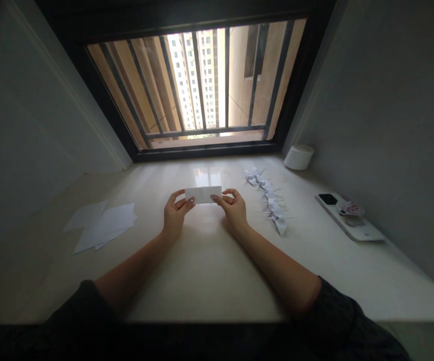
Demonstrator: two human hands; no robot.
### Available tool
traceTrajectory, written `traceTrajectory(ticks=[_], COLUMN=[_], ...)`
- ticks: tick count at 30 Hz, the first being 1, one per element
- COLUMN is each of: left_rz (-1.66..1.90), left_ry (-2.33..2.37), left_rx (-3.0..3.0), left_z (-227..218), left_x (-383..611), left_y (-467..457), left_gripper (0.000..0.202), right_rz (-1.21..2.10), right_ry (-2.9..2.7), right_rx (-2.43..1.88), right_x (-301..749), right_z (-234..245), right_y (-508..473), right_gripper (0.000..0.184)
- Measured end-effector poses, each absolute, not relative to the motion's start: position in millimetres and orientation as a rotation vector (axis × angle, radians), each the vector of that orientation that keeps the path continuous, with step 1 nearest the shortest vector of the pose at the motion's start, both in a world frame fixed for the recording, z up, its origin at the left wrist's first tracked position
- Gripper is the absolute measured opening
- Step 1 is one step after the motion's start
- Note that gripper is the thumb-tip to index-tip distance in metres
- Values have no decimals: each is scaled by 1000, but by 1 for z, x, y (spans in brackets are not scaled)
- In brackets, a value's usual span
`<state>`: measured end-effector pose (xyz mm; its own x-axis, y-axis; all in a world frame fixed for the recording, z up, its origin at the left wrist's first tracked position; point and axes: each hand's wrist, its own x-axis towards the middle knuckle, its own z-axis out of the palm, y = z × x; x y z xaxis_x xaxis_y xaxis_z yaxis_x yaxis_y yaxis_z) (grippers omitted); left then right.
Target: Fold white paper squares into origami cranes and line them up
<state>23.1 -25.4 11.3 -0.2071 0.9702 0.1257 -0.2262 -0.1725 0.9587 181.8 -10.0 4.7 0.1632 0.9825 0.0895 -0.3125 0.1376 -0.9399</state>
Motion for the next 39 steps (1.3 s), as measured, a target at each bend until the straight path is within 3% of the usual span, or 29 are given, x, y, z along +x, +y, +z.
traceTrajectory(ticks=[18, 24, 34, 39], left_rz=[1557, 1384, 1314, 1414], left_ry=[1086, 1072, 1096, 1098], left_rx=[893, 1014, 1043, 1036], left_z=[9, 7, 9, 10], left_x=[25, 23, 25, 25], left_y=[-23, -23, -25, -26], left_gripper=[48, 37, 40, 39], right_rz=[1161, 1116, 1129, 1186], right_ry=[-863, -904, -929, -1008], right_rx=[-912, -894, -904, -979], right_x=[181, 185, 185, 186], right_z=[3, 2, 2, 5], right_y=[-10, -5, -4, -4], right_gripper=[38, 38, 40, 55])
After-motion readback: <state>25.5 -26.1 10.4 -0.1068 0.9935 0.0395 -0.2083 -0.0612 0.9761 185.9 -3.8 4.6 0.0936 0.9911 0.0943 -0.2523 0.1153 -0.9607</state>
